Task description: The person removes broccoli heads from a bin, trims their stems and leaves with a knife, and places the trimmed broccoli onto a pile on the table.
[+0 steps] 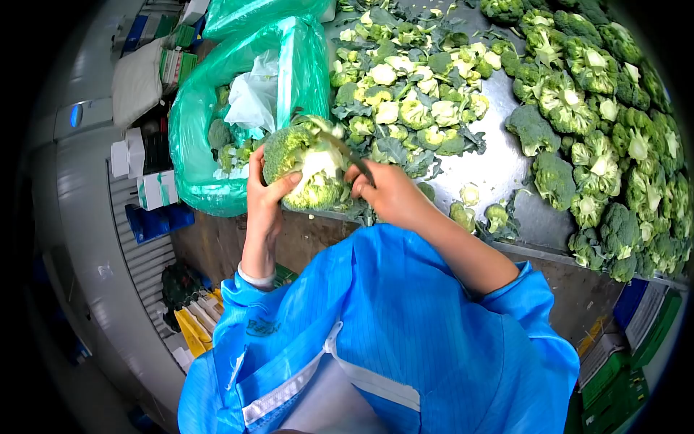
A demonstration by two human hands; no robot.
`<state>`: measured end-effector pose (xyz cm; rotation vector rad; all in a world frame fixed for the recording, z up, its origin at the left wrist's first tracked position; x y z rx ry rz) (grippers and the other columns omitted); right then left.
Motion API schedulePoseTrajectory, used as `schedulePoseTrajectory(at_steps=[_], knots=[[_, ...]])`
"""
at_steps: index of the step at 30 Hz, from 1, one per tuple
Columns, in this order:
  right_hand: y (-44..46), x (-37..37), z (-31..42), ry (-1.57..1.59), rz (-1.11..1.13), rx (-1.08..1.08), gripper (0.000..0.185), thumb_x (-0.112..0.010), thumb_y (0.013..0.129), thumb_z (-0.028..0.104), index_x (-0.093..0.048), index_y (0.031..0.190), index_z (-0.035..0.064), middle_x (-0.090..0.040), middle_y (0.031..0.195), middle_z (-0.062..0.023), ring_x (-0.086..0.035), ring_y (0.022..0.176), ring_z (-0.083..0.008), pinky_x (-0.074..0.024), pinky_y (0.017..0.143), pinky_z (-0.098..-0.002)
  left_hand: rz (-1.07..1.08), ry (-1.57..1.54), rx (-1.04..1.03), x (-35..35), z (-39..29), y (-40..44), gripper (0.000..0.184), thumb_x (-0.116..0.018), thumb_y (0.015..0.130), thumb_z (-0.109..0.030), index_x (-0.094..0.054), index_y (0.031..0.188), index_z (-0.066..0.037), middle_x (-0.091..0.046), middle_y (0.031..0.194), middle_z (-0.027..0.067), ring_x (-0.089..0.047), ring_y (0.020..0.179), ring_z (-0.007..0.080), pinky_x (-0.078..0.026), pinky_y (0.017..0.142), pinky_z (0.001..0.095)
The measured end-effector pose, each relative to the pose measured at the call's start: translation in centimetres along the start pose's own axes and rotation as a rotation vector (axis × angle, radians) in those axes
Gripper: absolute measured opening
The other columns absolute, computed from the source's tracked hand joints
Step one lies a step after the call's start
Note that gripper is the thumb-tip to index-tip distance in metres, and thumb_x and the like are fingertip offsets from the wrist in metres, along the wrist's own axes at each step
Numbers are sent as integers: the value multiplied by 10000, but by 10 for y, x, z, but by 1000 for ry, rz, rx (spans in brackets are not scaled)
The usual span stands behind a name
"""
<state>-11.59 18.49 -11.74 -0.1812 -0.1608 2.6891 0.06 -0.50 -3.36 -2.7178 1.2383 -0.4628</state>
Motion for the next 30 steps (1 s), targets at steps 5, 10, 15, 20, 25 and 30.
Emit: schedulePoseTrajectory(at_steps=[5, 10, 15, 20, 25, 30], knots=[[5, 35, 4, -420, -346, 225, 192, -563, 901, 38, -621, 1084, 39, -676, 926, -132, -673, 722, -300, -524, 628, -396, 2, -33, -11, 6, 2, 3, 753, -799, 674, -41, -435, 1334, -21, -539, 1218, 112, -539, 1121, 215, -449, 954, 335], [-14, 35, 34, -909, -166, 354, 275, -587, 801, 24, -596, 1070, 80, -586, 908, -89, -651, 636, -289, -538, 562, -401, 1, 161, -151, 11, 6, -1, 774, -794, 647, -52, -446, 1338, -45, -520, 1245, 93, -524, 1151, 210, -422, 993, 341], [-15, 27, 41, -1060, -147, 367, 234, -606, 784, 63, -568, 1014, 87, -535, 841, -75, -644, 577, -251, -527, 490, -380, 14, 328, -594, 12, 9, -4, 872, -874, 630, -128, -387, 1351, -75, -489, 1313, 136, -485, 1236, 267, -368, 1070, 406], [-16, 14, 42, -1140, -127, 266, 326, -608, 817, 71, -573, 1139, 99, -540, 963, -50, -649, 643, -212, -527, 514, -345, -36, 492, -772, 15, 9, -9, 834, -904, 604, -156, -400, 1264, -86, -478, 1316, 188, -485, 1236, 318, -355, 1073, 450], [-16, 3, 40, -1163, -315, 331, 229, -626, 805, 93, -557, 1023, 99, -514, 854, -50, -648, 592, -194, -519, 462, -333, -48, 501, -830, 13, 9, -12, 843, -910, 599, -159, -394, 1263, -90, -476, 1297, 188, -484, 1229, 320, -374, 1052, 448], [-12, 3, 33, -1156, -263, 282, 167, -626, 815, 99, -560, 968, 87, -513, 792, -68, -660, 594, -192, -518, 443, -342, 7, 522, -798, 14, 6, -13, 842, -911, 599, -153, -389, 1257, -92, -461, 1299, 189, -491, 1214, 322, -402, 1025, 443]])
Point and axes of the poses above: each hand's wrist, its own y-axis towards the middle knuckle, its own x-axis out of the back of the hand, z = x × y, the point moved 1 cm from there along y, towards the middle knuckle
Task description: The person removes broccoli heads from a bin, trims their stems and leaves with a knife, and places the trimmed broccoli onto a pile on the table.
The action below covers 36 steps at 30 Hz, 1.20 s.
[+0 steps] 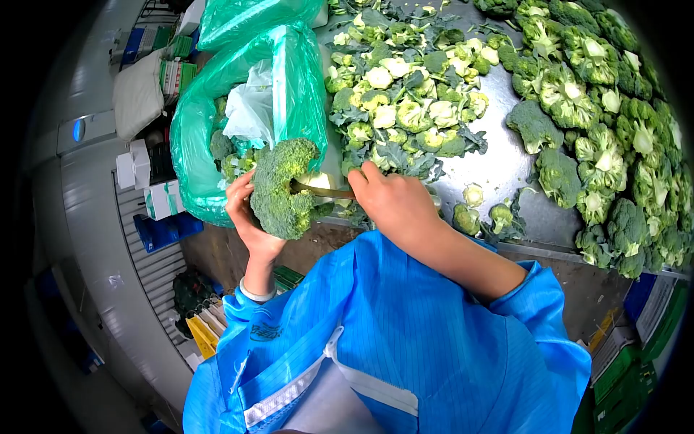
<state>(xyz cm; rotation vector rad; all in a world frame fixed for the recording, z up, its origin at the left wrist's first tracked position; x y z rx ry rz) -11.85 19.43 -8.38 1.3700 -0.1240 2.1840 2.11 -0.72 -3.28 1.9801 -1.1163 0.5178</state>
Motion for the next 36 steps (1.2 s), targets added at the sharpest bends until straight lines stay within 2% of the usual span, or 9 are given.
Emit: schedulePoseTrajectory(at_steps=[5, 8, 11, 16, 21, 25, 29, 30, 36], knots=[[-24, -74, -75, -62, 200, -258, 145, -596, 851, 57, -589, 995, 50, -628, 838, -175, -674, 665, -323, -551, 556, -410, -18, 167, -21, 2, 0, -3, 807, -892, 588, -143, -432, 1249, -94, -482, 1272, 170, -506, 1160, 332, -429, 979, 434], [-44, -61, -79, 379, 311, -281, 284, -614, 855, 25, -597, 1132, 88, -661, 853, -165, -662, 730, -357, -538, 614, -426, -134, 224, -70, 8, 7, 5, 824, -884, 602, -144, -416, 1276, -72, -473, 1275, 153, -497, 1169, 302, -406, 1010, 415], [-25, -37, -52, 493, -69, -152, 257, -611, 863, 15, -607, 1113, 76, -661, 908, -144, -659, 763, -364, -539, 649, -413, -164, -108, 421, 2, 14, 0, 830, -884, 606, -136, -406, 1280, -61, -454, 1286, 132, -485, 1193, 277, -381, 1044, 396], [5, 13, -26, 302, -38, -11, 376, -608, 761, -20, -615, 1120, 94, -628, 1085, -98, -673, 779, -303, -545, 626, -398, -100, -138, 229, -14, 9, 5, 822, -877, 608, -107, -397, 1274, -59, -441, 1305, 150, -474, 1220, 278, -371, 1058, 400], [15, -7, -38, 407, 28, -98, 349, -584, 814, 2, -597, 1159, 53, -664, 1012, -125, -660, 815, -353, -537, 709, -447, -7, -138, 194, -16, 13, 2, 847, -857, 637, -84, -367, 1327, -90, -439, 1318, 144, -463, 1245, 269, -375, 1060, 409], [13, -21, -68, 542, 215, -535, 313, -576, 887, 51, -576, 1199, 29, -680, 960, -158, -652, 853, -388, -515, 770, -471, -269, -746, 711, -16, 3, 2, 841, -765, 675, 42, -338, 1392, -59, -478, 1305, 100, -492, 1218, 259, -378, 1065, 401], [6, -8, -48, 504, -172, -62, 314, -563, 866, 12, -589, 1177, 35, -666, 1044, -137, -664, 780, -364, -542, 661, -444, -216, -1049, 991, -10, 17, -12, 582, -664, 837, -101, -462, 1372, 6, -593, 1289, 138, -593, 1158, 269, -475, 989, 419], [10, 2, -37, 349, -289, 71, 307, -597, 839, 58, -609, 1145, 80, -645, 1047, -75, -672, 716, -266, -538, 572, -365, -192, -1105, 1047, -13, 16, -10, 527, -657, 852, -127, -506, 1339, 6, -629, 1241, 129, -615, 1122, 264, -486, 971, 420], [29, 12, -11, -55, -206, 184, 343, -627, 758, 95, -608, 1100, 71, -587, 925, -24, -650, 672, -155, -532, 538, -289, -57, -1244, 1242, -29, -3, -16, 450, -636, 867, -168, -554, 1280, -9, -651, 1205, 112, -629, 1097, 262, -502, 946, 432]])
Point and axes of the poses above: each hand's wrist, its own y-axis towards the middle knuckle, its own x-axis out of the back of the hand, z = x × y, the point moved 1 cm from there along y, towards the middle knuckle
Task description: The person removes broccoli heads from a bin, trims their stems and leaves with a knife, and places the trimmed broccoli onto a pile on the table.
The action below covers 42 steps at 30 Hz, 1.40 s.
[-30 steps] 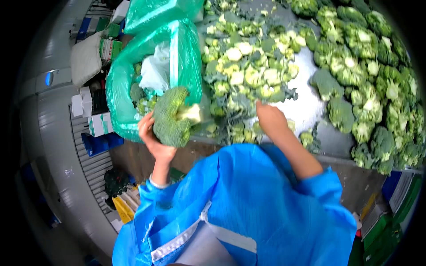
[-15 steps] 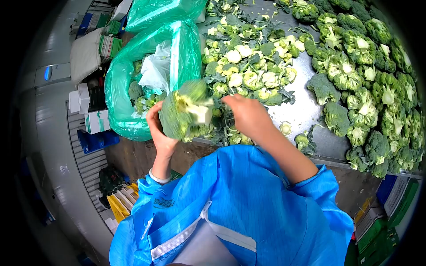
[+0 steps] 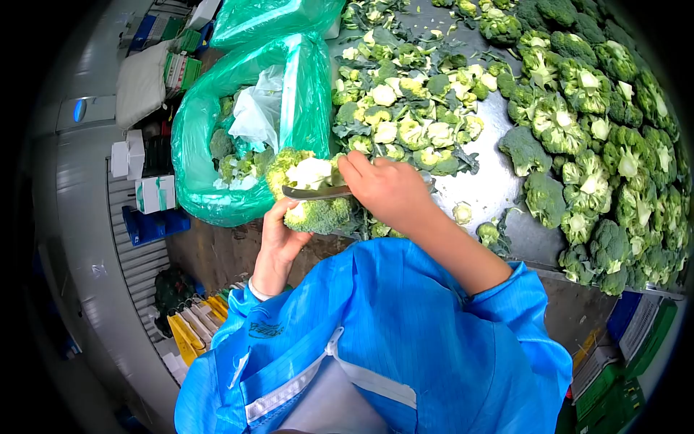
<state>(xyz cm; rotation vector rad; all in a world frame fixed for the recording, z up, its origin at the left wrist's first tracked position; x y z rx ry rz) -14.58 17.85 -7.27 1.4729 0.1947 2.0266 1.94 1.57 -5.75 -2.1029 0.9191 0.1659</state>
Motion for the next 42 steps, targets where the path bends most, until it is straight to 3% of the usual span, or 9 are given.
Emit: schedulePoseTrajectory(at_steps=[9, 13, 17, 19, 22, 28, 31, 37, 42], knots=[[-33, -43, -10, -65, 121, -322, 93, -592, 788, 36, -563, 876, 49, -602, 831, -115, -665, 579, -223, -538, 466, -348, -35, -98, 56, -10, 35, -1, 562, -626, 874, -144, -450, 1387, 3, -591, 1303, 148, -587, 1178, 306, -467, 1037, 472], [-104, -73, -88, -176, 402, -665, 96, -577, 809, 17, -559, 897, -17, -669, 881, -261, -697, 656, -330, -564, 515, -417, -78, -2, -489, -3, 22, -19, 674, -637, 820, 11, -375, 1435, -77, -494, 1381, 116, -504, 1276, 314, -429, 1078, 452], [-55, -37, -47, 614, -91, -269, 342, -674, 878, 128, -602, 1194, 20, -682, 1016, -161, -663, 686, -271, -513, 568, -370, -6, 116, -452, 19, -14, -9, 797, -692, 717, 62, -368, 1436, -59, -521, 1316, 91, -522, 1183, 255, -379, 1049, 384], [-8, 18, -3, 830, -43, -367, 491, -782, 821, 238, -613, 1251, 70, -670, 1076, -101, -599, 663, -231, -500, 606, -328, 27, 225, -529, -1, -13, 0, 879, -719, 689, 73, -312, 1451, -90, -497, 1324, 77, -508, 1202, 248, -379, 1049, 383], [2, 17, 15, 744, -126, -224, 574, -815, 782, 314, -600, 1269, 101, -646, 1094, -132, -608, 755, -258, -520, 714, -356, 61, 413, -578, -48, -10, -9, 914, -706, 696, 26, -255, 1479, -114, -453, 1368, 123, -475, 1253, 261, -388, 1060, 398], [-38, 51, -41, 1361, -9, -925, 496, -795, 835, 260, -607, 1181, -42, -667, 1030, -48, -600, 903, -109, -499, 807, -291, 376, 409, -407, -72, -2, -3, 918, -695, 798, -206, -178, 1552, -129, -332, 1508, 182, -484, 1291, 302, -516, 933, 402], [-77, 81, -107, 840, -170, -1139, 561, -861, 754, 324, -635, 1129, -26, -600, 814, 12, -536, 711, -91, -464, 668, -251, 323, 573, -366, -67, -3, 12, 697, -671, 882, -204, -344, 1484, -78, -456, 1436, 175, -569, 1210, 280, -539, 901, 370], [-91, 246, -256, -171, -604, -994, 771, -797, 741, 561, -587, 1242, 14, -709, 993, -164, -690, 851, -216, -555, 785, -347, 149, 602, -267, -59, -6, 26, 371, -623, 916, -97, -540, 1274, -47, -612, 1236, 122, -639, 1032, 197, -549, 845, 335], [-73, 371, -383, -620, -501, -1015, 718, -733, 824, 489, -526, 1392, 102, -666, 1219, -142, -663, 1052, -310, -532, 879, -415, 84, 581, -252, -58, -1, 32, 336, -624, 914, -95, -560, 1239, -45, -627, 1189, 114, -645, 1003, 201, -560, 808, 328]])
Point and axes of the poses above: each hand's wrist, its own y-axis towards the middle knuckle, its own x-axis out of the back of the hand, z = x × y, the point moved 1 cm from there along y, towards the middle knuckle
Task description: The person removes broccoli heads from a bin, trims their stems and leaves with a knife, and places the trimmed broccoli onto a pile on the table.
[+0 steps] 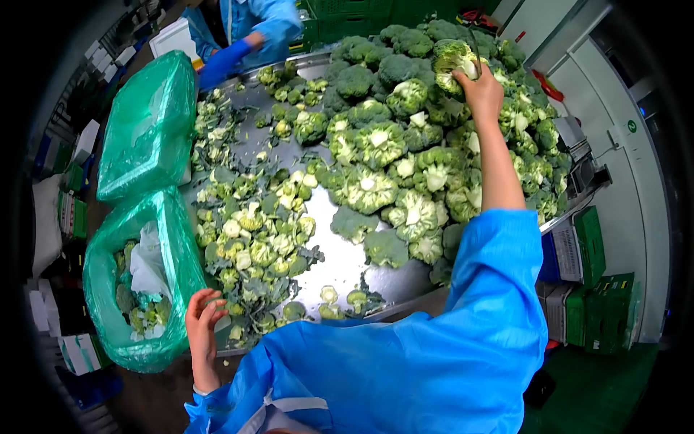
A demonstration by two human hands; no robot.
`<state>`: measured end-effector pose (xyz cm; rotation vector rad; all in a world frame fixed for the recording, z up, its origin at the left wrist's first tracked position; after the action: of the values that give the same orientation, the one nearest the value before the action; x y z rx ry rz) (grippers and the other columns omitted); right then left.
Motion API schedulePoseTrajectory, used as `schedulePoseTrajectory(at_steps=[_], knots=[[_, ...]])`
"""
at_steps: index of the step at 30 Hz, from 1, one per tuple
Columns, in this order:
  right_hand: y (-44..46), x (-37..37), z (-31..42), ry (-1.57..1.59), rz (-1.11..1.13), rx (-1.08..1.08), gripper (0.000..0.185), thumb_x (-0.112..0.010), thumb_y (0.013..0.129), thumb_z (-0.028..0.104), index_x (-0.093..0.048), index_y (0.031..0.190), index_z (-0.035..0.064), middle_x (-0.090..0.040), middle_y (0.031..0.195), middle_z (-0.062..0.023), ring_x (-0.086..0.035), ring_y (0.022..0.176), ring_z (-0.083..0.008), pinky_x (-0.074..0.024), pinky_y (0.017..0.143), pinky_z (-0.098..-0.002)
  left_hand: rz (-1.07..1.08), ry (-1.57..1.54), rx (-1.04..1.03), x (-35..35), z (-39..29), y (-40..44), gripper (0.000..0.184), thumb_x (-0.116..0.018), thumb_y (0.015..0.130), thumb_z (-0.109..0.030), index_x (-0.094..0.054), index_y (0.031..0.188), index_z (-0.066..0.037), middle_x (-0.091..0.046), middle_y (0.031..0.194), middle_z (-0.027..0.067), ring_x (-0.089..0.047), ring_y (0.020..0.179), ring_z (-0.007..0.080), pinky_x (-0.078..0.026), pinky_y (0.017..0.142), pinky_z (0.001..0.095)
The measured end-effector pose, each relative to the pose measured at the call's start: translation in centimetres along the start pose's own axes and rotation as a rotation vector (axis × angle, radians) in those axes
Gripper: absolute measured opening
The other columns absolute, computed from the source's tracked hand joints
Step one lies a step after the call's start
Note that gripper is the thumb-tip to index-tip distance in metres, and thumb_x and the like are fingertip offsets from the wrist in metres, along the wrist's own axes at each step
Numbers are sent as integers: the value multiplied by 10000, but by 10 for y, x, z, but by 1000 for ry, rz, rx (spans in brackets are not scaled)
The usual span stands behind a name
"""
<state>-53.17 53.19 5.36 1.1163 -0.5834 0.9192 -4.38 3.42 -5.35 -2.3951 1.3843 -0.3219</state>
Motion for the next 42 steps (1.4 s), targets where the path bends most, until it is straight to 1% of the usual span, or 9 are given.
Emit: schedulePoseTrajectory(at_steps=[7, 11, 15, 19, 21, 27, 30, 35, 42], knots=[[78, -89, -84, -462, 447, 133, 521, -616, 913, 358, -556, 1365, 108, -635, 1251, -186, -603, 1137, -359, -479, 947, -474, 8, 3, -17, 2, 2, -1, 344, -634, 916, -133, -565, 1234, -21, -640, 1189, 127, -649, 1001, 209, -552, 828, 352], [123, -140, -181, -214, 174, 351, 496, -620, 902, 320, -577, 1357, 129, -684, 1154, -196, -666, 1018, -354, -516, 829, -437, 19, 0, -138, 47, -3, -2, 350, -600, 967, -170, -553, 1267, 3, -673, 1097, 113, -655, 945, 192, -539, 833, 335], [-19, -64, -32, 113, 129, 556, 425, -608, 961, 235, -570, 1359, 91, -635, 1303, -112, -622, 1146, -299, -479, 919, -394, -288, 23, -184, 142, -27, 9, 307, -562, 994, -168, -603, 1231, 23, -681, 969, 82, -649, 882, 170, -526, 813, 315], [-164, -50, 47, 165, 492, 445, 389, -621, 901, 50, -600, 1290, 55, -645, 1239, -127, -629, 1110, -290, -484, 925, -392, -733, 753, -473, 274, -13, 62, 319, -645, 918, -196, -662, 1147, 26, -716, 1027, 168, -697, 947, 286, -532, 838, 383], [-241, -43, 82, 353, 566, 632, 399, -619, 851, -45, -613, 1243, 32, -658, 1190, -135, -636, 1077, -286, -491, 918, -383, -809, 1059, -308, 345, -2, 90, 390, -687, 868, -169, -628, 1205, 19, -694, 1112, 179, -671, 1029, 310, -522, 889, 401], [-371, -22, 141, 347, 864, 423, 367, -644, 824, -63, -623, 1186, -3, -681, 1104, -159, -653, 1012, -311, -502, 888, -374, -678, 1407, 121, 477, 60, 171, 682, -761, 775, -239, -490, 1375, -63, -568, 1280, 259, -572, 1155, 409, -467, 978, 476], [-403, -22, 171, 359, 879, 451, 288, -638, 826, -56, -644, 1111, -13, -668, 1080, -185, -649, 1007, -364, -508, 862, -384, -779, 1361, -104, 481, 87, 197, 712, -752, 777, -232, -423, 1395, -101, -491, 1309, 238, -514, 1164, 469, -455, 974, 523], [-430, -21, 229, 338, 989, 385, 261, -646, 824, -31, -655, 1082, 8, -661, 1072, -194, -636, 979, -406, -516, 835, -388, -782, 1419, 147, 480, 79, 226, 1022, -867, 661, -341, -297, 1504, -244, -338, 1468, 223, -354, 1280, 535, -416, 1005, 595], [-466, -41, 258, 511, 989, 441, 243, -646, 816, -37, -664, 1053, 18, -675, 1046, -152, -659, 925, -376, -540, 771, -408, -627, 1472, 89, 507, 64, 218, 954, -856, 636, -339, -368, 1453, -275, -420, 1389, 221, -504, 1159, 484, -436, 987, 528]])
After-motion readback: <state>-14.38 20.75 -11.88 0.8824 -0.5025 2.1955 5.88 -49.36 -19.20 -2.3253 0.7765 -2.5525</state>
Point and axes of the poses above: each hand's wrist, its own y-axis towards the middle knuckle, its own x-axis out of the back of the hand, z = x × y, the point moved 1 cm from there along y, towards the middle knuckle
